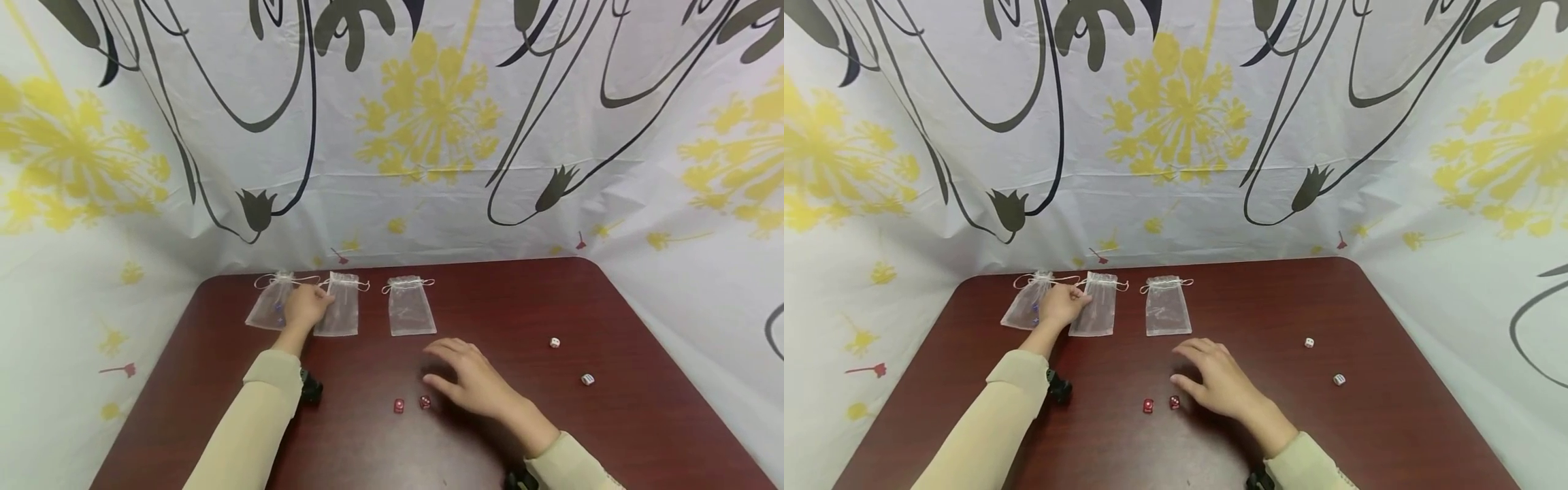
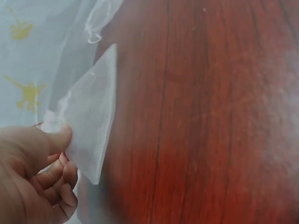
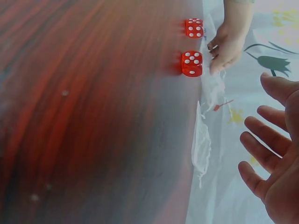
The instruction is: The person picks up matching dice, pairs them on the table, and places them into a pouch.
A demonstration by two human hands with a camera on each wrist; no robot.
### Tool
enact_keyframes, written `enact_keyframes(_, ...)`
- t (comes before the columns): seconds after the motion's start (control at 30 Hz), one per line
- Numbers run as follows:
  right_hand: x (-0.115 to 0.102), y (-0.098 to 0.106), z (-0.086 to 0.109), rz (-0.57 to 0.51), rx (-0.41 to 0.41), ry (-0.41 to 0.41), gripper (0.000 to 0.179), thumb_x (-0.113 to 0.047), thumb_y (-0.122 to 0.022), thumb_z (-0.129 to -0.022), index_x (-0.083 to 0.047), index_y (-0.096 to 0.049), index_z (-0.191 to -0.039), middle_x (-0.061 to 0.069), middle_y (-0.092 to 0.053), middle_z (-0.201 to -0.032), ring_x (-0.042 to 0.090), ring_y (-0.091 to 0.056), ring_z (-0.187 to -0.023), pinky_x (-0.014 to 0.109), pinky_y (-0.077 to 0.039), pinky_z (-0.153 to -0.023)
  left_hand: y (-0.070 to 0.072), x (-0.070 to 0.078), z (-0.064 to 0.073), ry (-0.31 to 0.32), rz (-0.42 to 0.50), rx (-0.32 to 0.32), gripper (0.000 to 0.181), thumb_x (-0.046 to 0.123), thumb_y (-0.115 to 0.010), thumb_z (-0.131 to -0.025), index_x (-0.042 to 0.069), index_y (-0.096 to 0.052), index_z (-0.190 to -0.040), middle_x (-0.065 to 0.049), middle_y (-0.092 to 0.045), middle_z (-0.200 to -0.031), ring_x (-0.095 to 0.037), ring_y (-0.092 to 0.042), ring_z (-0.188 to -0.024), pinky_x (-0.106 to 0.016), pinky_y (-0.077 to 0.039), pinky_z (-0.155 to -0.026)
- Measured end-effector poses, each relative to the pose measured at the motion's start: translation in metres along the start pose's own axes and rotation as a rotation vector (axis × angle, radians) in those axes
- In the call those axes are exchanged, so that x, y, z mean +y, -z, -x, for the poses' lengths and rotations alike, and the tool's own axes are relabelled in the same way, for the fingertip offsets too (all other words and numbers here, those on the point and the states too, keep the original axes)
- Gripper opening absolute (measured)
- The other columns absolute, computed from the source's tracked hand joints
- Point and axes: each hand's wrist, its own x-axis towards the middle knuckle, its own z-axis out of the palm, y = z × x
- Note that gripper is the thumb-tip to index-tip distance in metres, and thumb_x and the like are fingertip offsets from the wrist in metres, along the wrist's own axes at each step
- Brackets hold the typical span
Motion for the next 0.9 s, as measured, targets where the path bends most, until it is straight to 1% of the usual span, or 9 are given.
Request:
enact_keyframes(0.13, 0.000, 0.001, -0.003, -0.010, 0.001, -0.010, 0.043, -0.028, -0.082, -0.086, -0.009, -0.069, -0.123, 0.001, -0.067, -0.123, 0.020, -0.061, -0.117, 0.051, -0.048, -0.097, 0.005, 0.001, 0.005, -0.063, 0.081, 0.046, 0.026, 0.035, -0.074, -0.093, 0.010, -0.076, -0.091, -0.005, -0.074, -0.084, -0.024, -0.064, -0.072, -0.042, -0.050, -0.072)
enact_keyframes(0.43, -0.002, 0.003, -0.008, -0.028, 0.013, -0.009, 0.044, -0.028, -0.082, -0.086, -0.011, -0.068, -0.124, 0.003, -0.067, -0.123, 0.021, -0.061, -0.117, 0.052, -0.048, -0.097, 0.009, 0.006, 0.018, -0.204, 0.186, 0.129, 0.021, 0.029, -0.077, -0.092, 0.008, -0.075, -0.090, -0.007, -0.075, -0.084, -0.025, -0.067, -0.074, -0.042, -0.050, -0.073)
enact_keyframes(0.57, -0.003, 0.004, -0.010, -0.034, 0.020, -0.006, 0.044, -0.028, -0.082, -0.086, -0.011, -0.068, -0.124, 0.003, -0.068, -0.122, 0.022, -0.062, -0.116, 0.053, -0.048, -0.096, 0.011, 0.010, 0.025, -0.225, 0.232, 0.148, 0.019, 0.027, -0.078, -0.091, 0.008, -0.075, -0.089, -0.005, -0.075, -0.082, -0.023, -0.065, -0.073, -0.039, -0.050, -0.072)
enact_keyframes(0.67, -0.004, 0.004, -0.012, -0.032, 0.022, -0.006, 0.043, -0.029, -0.081, -0.087, -0.011, -0.068, -0.124, 0.003, -0.068, -0.121, 0.022, -0.062, -0.116, 0.053, -0.048, -0.097, 0.014, 0.013, 0.031, -0.234, 0.264, 0.170, 0.018, 0.026, -0.078, -0.091, 0.008, -0.075, -0.088, -0.005, -0.073, -0.080, -0.021, -0.062, -0.069, -0.037, -0.049, -0.068)
enact_keyframes(0.9, -0.006, 0.006, -0.016, -0.043, 0.040, -0.012, 0.043, -0.029, -0.081, -0.087, -0.011, -0.069, -0.124, 0.005, -0.068, -0.122, 0.024, -0.062, -0.117, 0.054, -0.047, -0.097, 0.024, 0.020, 0.045, -0.304, 0.335, 0.232, 0.016, 0.023, -0.079, -0.090, 0.008, -0.075, -0.087, -0.004, -0.072, -0.076, -0.018, -0.059, -0.064, -0.032, -0.047, -0.063)
